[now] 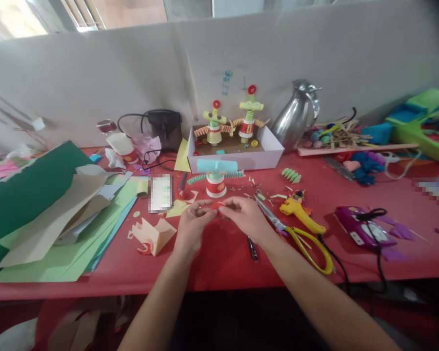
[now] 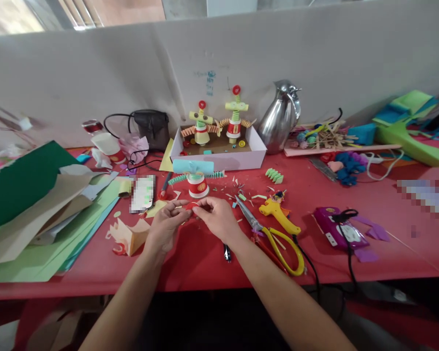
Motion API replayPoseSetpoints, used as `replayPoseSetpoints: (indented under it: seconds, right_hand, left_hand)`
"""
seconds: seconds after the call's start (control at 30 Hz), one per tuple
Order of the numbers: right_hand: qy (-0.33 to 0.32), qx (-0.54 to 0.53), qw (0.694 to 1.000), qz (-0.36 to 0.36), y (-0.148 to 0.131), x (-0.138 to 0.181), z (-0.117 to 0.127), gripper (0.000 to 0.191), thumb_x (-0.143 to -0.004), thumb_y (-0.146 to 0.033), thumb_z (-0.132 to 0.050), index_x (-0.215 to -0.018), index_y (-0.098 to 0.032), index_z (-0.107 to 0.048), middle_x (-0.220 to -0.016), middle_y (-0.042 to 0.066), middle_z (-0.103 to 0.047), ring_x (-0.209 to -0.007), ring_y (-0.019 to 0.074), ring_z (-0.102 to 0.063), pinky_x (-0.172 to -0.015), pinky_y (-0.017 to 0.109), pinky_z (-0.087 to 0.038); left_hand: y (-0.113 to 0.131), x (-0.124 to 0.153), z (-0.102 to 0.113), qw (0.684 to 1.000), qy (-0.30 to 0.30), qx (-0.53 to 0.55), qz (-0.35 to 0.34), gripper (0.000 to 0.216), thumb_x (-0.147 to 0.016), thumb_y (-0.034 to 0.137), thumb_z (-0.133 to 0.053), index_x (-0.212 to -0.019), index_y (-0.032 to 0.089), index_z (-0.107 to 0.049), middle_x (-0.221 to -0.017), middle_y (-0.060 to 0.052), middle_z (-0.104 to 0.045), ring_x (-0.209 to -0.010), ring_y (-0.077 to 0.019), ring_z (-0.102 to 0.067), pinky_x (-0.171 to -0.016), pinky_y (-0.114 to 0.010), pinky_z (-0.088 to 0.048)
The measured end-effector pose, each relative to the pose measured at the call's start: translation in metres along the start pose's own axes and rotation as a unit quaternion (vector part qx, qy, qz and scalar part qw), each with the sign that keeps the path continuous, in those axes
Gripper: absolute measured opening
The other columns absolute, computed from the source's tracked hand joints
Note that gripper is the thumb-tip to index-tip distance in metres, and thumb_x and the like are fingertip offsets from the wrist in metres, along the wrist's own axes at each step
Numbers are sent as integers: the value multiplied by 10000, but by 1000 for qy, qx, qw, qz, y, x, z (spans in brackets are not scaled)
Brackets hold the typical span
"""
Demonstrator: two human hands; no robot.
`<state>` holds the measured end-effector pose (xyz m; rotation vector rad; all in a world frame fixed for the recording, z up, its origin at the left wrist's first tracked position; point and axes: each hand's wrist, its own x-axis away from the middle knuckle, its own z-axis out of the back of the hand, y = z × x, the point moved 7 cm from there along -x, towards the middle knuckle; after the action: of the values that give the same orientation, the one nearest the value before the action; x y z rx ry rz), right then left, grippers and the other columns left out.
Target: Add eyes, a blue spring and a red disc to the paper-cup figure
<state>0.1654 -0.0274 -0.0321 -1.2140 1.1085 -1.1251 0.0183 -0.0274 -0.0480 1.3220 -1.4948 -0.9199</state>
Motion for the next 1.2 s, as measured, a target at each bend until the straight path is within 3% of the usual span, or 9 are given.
replayPoseSetpoints:
  seconds: [0.2,0.37,0.47,0.57,0.77,0.93,1.2]
  right_hand:
    - [-25,1,999,-32,2,-1,-1,117,-772,-306,-691,-764,-190,-698,-749,29,-729,-695,170,-676,-704,320,-541]
    - [-36,15,998,-41,4,-1,-2,106,-769,-291,-694,-753,-186,-703,-716,21,-714,-655,156,-665,-687,314,-540]
    - [-40,-9,998,-51,7,-1,-5,111,-769,-292,-697,-794,-185,-705,-738,18,-710,-664,146,-663,-698,307,-543]
    - [-26,-27,998,-48,8,-2,-5,127,-750,-297,-712,-819,-190,-699,-772,17,-712,-701,148,-666,-718,307,-539]
    - [0,-31,999,-25,5,-5,-2,149,-740,-344,-703,-784,-202,-688,-729,8,-699,-684,164,-659,-709,316,-528]
    - [0,-59,997,-44,6,-5,-1,240,-798,-443,-639,-863,-215,-675,-797,18,-719,-760,180,-693,-771,335,-551]
    - [-10,-28,999,-39,7,-4,-3,162,-753,-352,-690,-733,-192,-684,-688,6,-683,-659,152,-646,-687,300,-515]
  left_hand:
    - [-9,0,7,1000,-5,-20,4,361,-620,225,-862,-926,149,-686,-655,10,-703,-623,-100,-631,-673,-222,-473]
    - [-4,1,4,998,-34,-51,-22,274,-676,255,-826,-915,162,-730,-811,-31,-734,-754,-128,-650,-730,-239,-484]
    - [0,1,5,996,-22,-70,-44,197,-700,292,-809,-832,159,-747,-817,-45,-736,-733,-128,-629,-717,-245,-481]
    - [2,1,10,996,4,-73,-58,174,-691,287,-819,-791,167,-742,-757,-25,-719,-675,-110,-597,-669,-228,-458]
    - [1,3,3,995,-42,-65,-61,166,-735,310,-790,-822,176,-746,-801,-33,-729,-733,-133,-626,-710,-241,-469]
    - [-2,0,9,999,3,-35,-37,191,-669,304,-832,-694,159,-709,-630,-3,-670,-585,-95,-552,-603,-221,-411]
    - [-8,-1,8,1000,-8,-25,6,249,-603,320,-867,-700,144,-720,-640,-17,-676,-576,-114,-604,-600,-240,-419]
